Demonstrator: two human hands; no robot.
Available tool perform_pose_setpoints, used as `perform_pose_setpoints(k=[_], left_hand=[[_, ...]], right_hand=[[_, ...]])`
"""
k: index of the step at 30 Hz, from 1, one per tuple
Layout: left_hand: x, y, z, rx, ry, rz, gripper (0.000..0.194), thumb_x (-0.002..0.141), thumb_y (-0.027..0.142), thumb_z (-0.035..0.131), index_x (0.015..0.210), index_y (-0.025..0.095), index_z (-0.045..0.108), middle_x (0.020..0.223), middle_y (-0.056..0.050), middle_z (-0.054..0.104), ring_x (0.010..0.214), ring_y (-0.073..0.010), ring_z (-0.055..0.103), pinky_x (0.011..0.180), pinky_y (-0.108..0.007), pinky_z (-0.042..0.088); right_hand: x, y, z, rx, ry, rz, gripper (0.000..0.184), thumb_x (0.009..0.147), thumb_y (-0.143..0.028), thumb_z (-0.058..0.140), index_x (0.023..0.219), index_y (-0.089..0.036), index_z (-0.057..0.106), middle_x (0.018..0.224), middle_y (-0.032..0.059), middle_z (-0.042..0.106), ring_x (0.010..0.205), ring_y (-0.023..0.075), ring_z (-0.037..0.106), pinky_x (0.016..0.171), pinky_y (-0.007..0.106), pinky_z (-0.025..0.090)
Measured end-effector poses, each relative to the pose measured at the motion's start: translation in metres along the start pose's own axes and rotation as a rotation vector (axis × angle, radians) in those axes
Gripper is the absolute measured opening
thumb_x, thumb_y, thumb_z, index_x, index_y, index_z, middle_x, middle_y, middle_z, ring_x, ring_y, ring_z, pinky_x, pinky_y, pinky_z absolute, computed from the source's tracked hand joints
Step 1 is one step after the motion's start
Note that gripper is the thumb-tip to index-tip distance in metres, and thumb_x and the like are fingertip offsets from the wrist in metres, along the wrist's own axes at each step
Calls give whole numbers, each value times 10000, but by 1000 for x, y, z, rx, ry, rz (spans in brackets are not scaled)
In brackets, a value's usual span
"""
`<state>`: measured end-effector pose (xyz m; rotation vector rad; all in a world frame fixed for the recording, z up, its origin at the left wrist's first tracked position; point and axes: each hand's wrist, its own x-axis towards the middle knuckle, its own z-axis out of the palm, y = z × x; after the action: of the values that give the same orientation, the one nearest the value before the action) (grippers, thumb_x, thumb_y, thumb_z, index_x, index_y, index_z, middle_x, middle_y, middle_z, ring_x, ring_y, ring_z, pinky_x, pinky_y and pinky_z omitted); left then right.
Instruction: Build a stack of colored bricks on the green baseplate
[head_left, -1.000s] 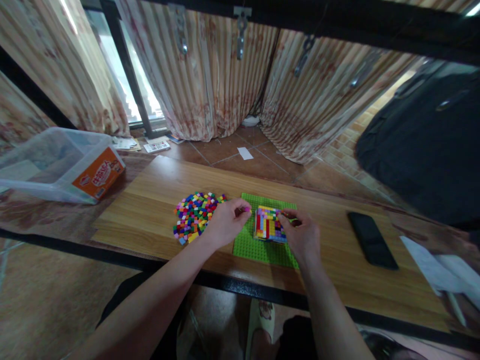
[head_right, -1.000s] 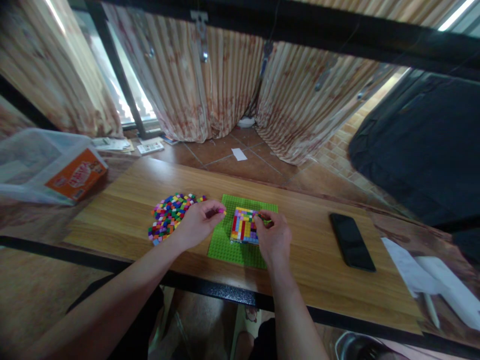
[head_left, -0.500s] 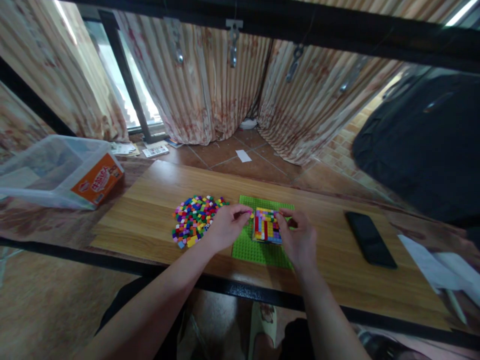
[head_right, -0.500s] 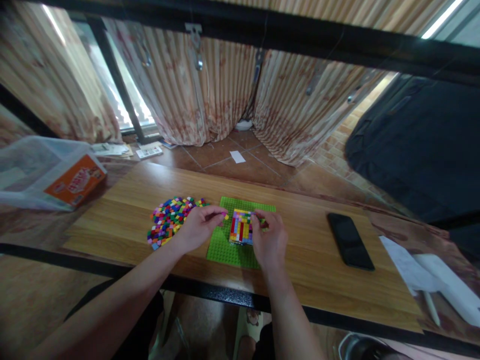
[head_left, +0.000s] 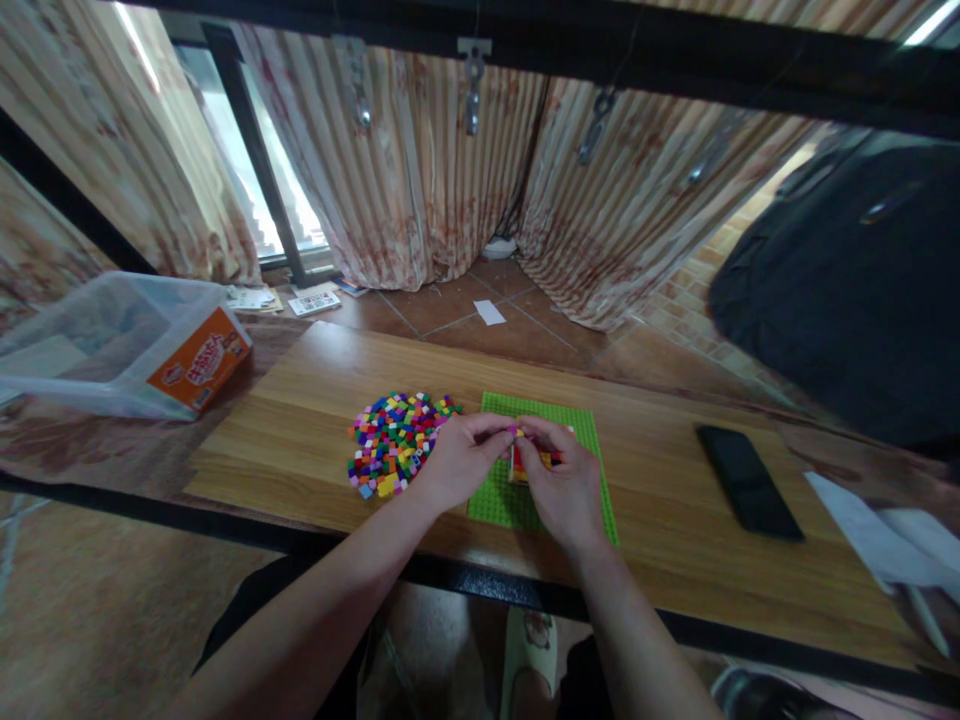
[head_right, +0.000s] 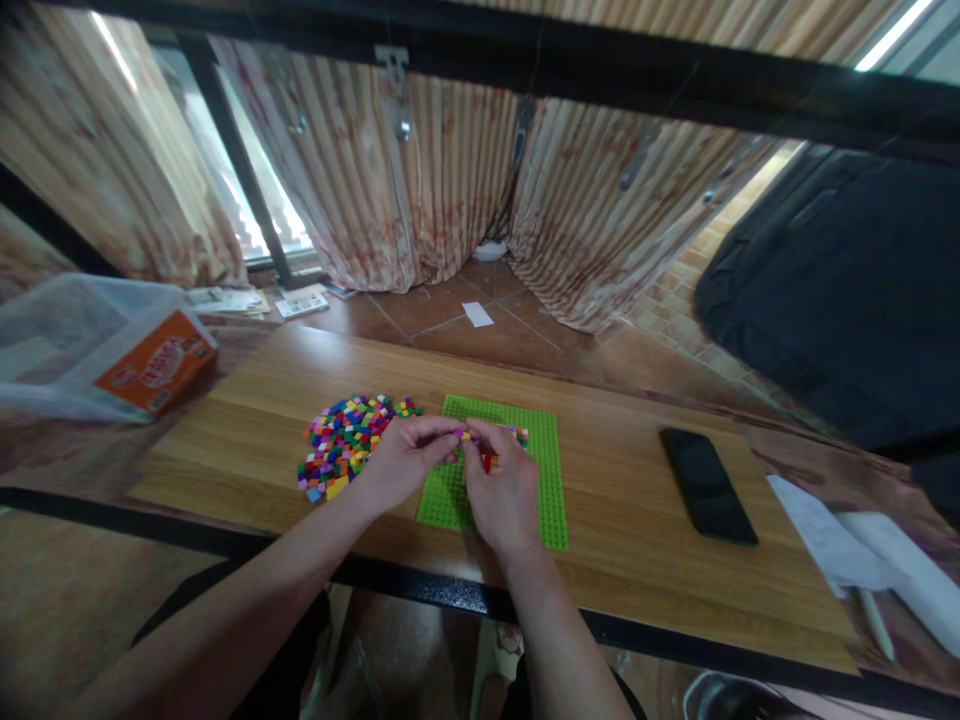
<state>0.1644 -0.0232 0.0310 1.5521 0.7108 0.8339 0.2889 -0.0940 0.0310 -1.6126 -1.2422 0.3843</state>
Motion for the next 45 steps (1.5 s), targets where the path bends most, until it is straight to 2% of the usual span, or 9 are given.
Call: perform_pose_setpoints(k=[8,17,24,30,35,40,45], left_hand=[[-5,6,5,219,64,120,205,880,178,543,942,202,736,926,-24,756,805,-155,679,756,-272,540],[-9,4,12,317,168,141,170,877,182,553,926,182,716,887,-36,746,778,-158,673,750,-274,532],[-5,0,11,294,135,111,164,887,183,539,914,173,700,877,-31,739,769,-150,667,733,-263,519],[-5,-1,11,348,112,71,141,867,182,562,887,162,701,840,-34,732,739,-149,660,694,-256,507],[-5,0,11,376,101,71,150,874,193,558,896,161,703,828,-32,733,693,-134,646,663,-245,499],[-5,-1,10,378,98,74,165,878,198,552,918,161,708,821,-33,734,684,-131,649,650,-243,498],[-5,-2,10,369,98,74,167,876,195,554,932,158,707,833,-37,738,706,-136,660,661,-248,507]], right_hand=[[-1,-1,-1,3,16,18,233,835,-317,582,1024,-229,686,984,58,735,881,191,686,842,375,540],[-2,-3,-1,-8,34,39,256,846,-303,571,1061,-216,680,970,62,725,865,185,682,828,364,536],[7,4,-19,-123,84,-78,264,908,-307,486,1029,-200,695,986,91,690,910,200,650,819,360,519],[12,17,-34,-129,181,38,252,866,-319,535,969,-163,704,920,98,722,821,210,671,768,356,527],[12,22,-46,-175,158,115,257,839,-345,570,949,-171,724,878,86,746,782,217,681,731,347,522],[12,29,-51,-195,86,100,224,831,-349,582,887,-201,740,887,62,728,790,199,660,731,341,513],[11,47,-50,-108,43,126,215,790,-369,632,880,-219,758,1025,76,691,917,218,644,764,368,521]])
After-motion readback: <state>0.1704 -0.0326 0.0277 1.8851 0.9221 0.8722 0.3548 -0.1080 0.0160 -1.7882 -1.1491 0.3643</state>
